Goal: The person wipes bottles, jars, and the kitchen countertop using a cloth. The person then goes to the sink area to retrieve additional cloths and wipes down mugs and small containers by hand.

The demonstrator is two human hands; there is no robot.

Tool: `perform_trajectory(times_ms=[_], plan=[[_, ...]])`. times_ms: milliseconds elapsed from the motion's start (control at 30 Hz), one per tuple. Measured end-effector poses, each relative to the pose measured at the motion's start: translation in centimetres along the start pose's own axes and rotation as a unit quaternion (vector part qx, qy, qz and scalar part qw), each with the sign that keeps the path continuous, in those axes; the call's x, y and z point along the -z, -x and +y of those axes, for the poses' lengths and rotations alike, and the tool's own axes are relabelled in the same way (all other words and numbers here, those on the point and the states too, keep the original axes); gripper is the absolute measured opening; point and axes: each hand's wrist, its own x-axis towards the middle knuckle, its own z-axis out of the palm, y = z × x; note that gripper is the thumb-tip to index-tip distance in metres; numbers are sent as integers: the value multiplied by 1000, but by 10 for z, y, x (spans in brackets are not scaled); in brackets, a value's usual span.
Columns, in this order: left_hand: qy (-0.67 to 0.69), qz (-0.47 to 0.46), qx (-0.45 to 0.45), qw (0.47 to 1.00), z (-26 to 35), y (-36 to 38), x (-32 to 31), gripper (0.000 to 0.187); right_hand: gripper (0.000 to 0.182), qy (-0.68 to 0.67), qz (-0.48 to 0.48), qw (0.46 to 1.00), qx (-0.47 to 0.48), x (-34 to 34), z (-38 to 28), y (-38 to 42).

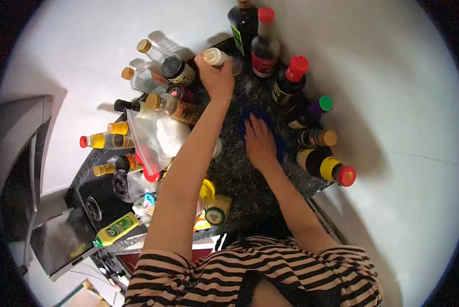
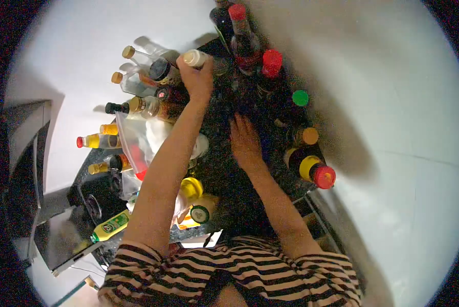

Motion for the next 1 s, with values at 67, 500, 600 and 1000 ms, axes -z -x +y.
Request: perform_trajectory(times_ms=[67, 500, 600, 1000], plan=[[-23, 8, -6, 1000, 12, 2, -11, 48, 45, 3, -11, 1000, -1, 2, 0, 8], [-44, -44, 55, 997, 6, -13, -35, 43, 53, -3, -48, 999, -11, -5, -7, -30], [-41, -80, 38, 995, 8, -13, -34, 46, 52, -23, 22, 999, 42, -22, -2, -67], [-149, -148, -160, 964, 130, -57, 88, 59, 29, -303, 173, 933, -86, -49, -37, -195]])
